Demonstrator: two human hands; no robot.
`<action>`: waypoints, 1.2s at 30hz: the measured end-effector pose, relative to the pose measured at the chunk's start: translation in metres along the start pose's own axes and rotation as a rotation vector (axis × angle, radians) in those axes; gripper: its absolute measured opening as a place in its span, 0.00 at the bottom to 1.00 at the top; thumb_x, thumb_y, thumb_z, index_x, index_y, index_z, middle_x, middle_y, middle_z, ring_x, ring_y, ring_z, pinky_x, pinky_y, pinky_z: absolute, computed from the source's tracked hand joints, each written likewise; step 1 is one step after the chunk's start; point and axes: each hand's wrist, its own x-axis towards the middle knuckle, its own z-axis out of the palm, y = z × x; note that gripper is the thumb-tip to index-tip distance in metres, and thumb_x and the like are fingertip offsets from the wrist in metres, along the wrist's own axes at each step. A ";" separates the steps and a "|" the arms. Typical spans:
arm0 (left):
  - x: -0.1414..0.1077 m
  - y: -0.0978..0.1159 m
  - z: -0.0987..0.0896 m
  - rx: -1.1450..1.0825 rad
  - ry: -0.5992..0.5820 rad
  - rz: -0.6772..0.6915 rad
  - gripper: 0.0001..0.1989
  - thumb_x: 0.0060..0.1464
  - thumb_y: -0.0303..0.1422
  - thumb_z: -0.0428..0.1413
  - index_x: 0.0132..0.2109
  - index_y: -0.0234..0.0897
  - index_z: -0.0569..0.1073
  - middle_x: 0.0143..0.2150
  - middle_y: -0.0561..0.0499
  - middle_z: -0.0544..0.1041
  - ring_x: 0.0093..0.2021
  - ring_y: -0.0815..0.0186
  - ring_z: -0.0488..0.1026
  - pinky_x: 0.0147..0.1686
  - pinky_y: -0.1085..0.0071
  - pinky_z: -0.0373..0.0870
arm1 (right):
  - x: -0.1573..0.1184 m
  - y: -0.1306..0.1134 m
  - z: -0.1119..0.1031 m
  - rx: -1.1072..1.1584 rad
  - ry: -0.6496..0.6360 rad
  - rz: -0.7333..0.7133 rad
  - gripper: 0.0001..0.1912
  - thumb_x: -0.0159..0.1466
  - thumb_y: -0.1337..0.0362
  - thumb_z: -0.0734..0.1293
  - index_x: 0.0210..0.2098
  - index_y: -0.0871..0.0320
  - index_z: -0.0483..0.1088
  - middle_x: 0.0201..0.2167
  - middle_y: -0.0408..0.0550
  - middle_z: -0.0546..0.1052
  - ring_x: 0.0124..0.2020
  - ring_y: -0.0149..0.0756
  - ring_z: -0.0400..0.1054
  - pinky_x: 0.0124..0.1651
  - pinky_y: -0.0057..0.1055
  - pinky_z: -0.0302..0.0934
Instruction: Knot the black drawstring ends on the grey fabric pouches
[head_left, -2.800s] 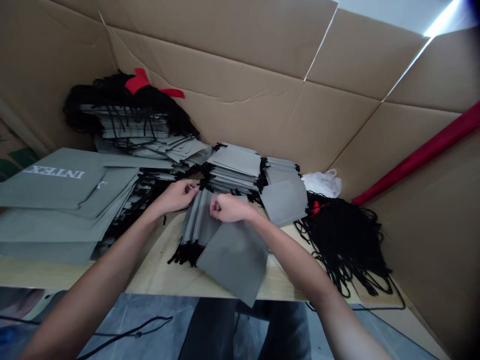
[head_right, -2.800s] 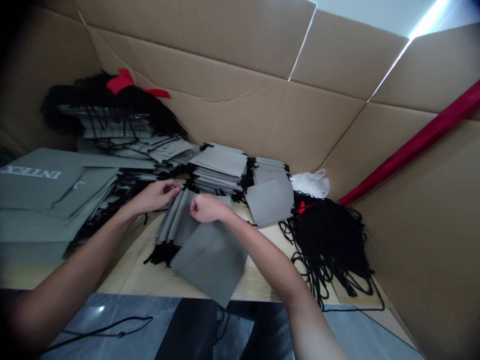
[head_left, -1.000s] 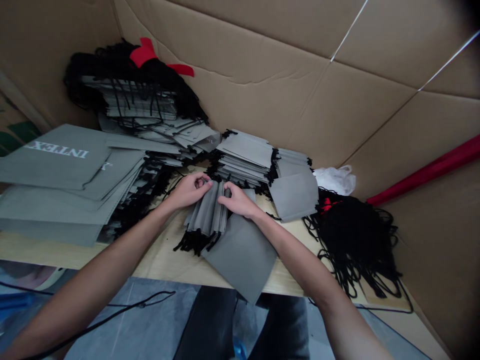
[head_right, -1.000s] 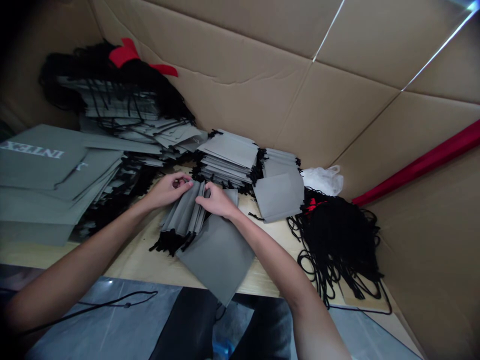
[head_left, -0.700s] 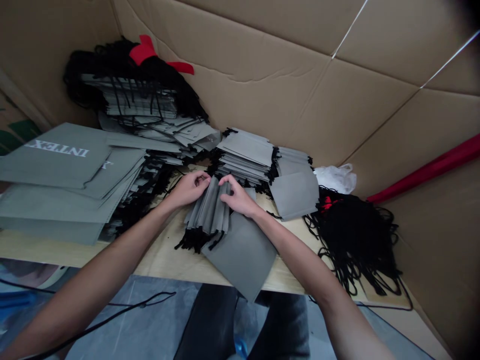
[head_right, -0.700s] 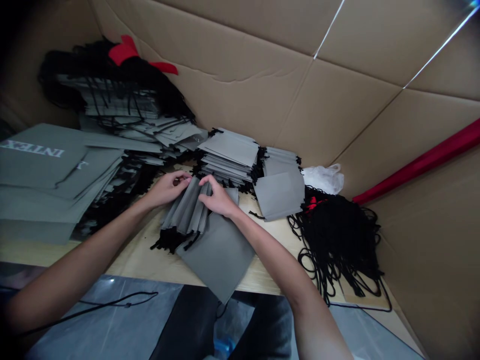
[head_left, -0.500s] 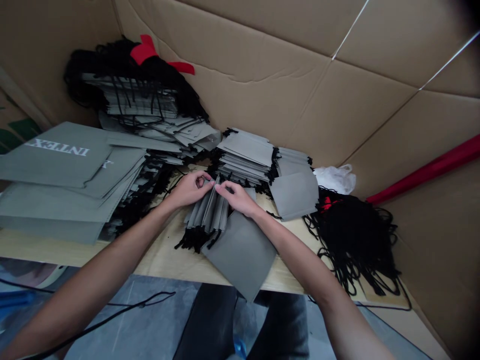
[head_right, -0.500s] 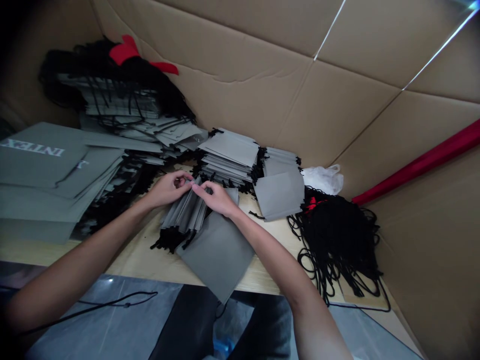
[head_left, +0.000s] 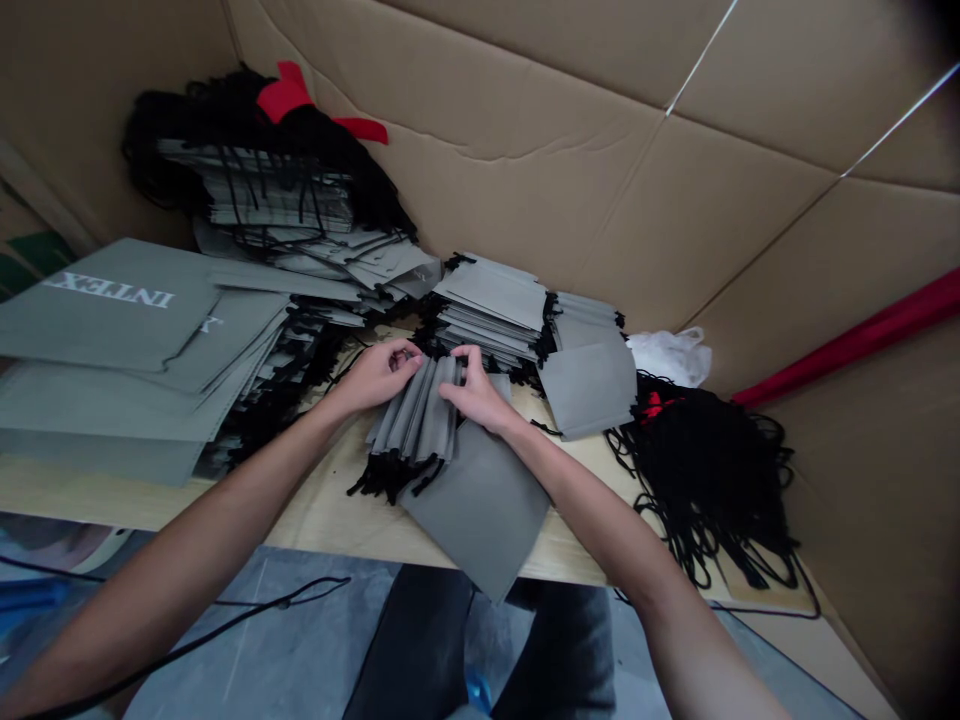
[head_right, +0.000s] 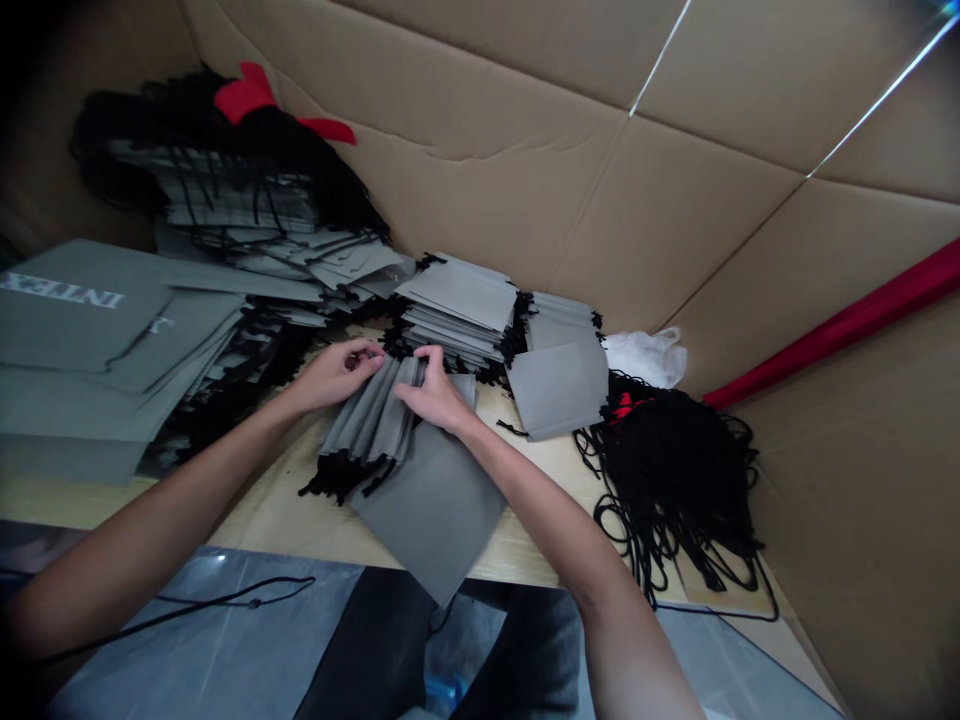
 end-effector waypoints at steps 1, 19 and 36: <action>0.000 -0.001 0.000 -0.003 0.000 0.002 0.21 0.77 0.45 0.66 0.65 0.35 0.80 0.61 0.42 0.84 0.56 0.55 0.85 0.57 0.53 0.88 | 0.000 -0.001 -0.001 -0.008 -0.003 -0.010 0.28 0.63 0.59 0.71 0.62 0.49 0.66 0.38 0.39 0.75 0.34 0.39 0.67 0.42 0.36 0.64; 0.003 -0.008 -0.001 -0.071 -0.039 -0.031 0.21 0.77 0.44 0.67 0.65 0.36 0.80 0.61 0.42 0.83 0.56 0.56 0.85 0.57 0.53 0.89 | -0.001 -0.009 0.005 -0.121 -0.015 0.022 0.17 0.60 0.56 0.76 0.45 0.49 0.70 0.34 0.38 0.71 0.35 0.39 0.62 0.41 0.34 0.57; -0.002 -0.001 -0.004 -0.072 -0.062 0.024 0.20 0.76 0.45 0.67 0.64 0.35 0.80 0.59 0.43 0.84 0.54 0.57 0.85 0.55 0.55 0.89 | 0.001 -0.008 0.009 -0.113 -0.027 -0.017 0.22 0.63 0.43 0.78 0.32 0.51 0.70 0.35 0.42 0.76 0.42 0.41 0.69 0.47 0.35 0.60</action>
